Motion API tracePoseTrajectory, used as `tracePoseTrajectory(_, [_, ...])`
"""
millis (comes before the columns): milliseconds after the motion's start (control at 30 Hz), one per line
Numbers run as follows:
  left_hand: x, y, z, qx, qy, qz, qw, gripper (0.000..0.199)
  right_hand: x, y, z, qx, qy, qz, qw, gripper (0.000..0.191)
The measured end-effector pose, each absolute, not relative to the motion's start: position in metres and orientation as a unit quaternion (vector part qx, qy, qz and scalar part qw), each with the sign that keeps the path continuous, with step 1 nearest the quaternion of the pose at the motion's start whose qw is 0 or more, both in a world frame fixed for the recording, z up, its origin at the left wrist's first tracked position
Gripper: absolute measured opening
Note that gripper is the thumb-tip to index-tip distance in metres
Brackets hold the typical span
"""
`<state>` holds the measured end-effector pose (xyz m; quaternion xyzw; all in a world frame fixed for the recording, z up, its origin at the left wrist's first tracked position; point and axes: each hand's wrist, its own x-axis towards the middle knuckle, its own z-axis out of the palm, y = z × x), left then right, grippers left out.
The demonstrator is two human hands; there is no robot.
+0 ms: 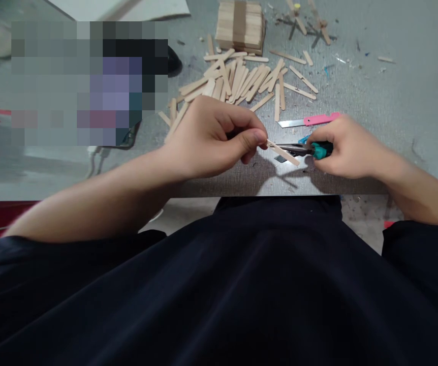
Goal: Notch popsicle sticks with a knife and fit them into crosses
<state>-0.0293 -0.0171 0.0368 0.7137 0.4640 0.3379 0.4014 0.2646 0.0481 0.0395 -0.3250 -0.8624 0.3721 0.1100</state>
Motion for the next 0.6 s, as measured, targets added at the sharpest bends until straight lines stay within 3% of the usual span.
tracePoseTrajectory(267, [-0.030, -0.016, 0.031, 0.680, 0.397, 0.387, 0.480, 0.032, 0.262, 0.048, 0.039, -0.294, -0.881, 0.356, 0.105, 0.010])
tracePoseTrajectory(433, [-0.027, -0.011, 0.018, 0.652, 0.305, 0.430, 0.545, 0.053, 0.260, 0.052, 0.034, -0.263, -0.858, 0.429, 0.103, 0.014])
tracePoseTrajectory(600, [-0.026, -0.006, 0.015, 0.593, 0.315, 0.463, 0.578, 0.063, 0.260, 0.053, 0.032, -0.273, -0.857, 0.418, 0.127, 0.009])
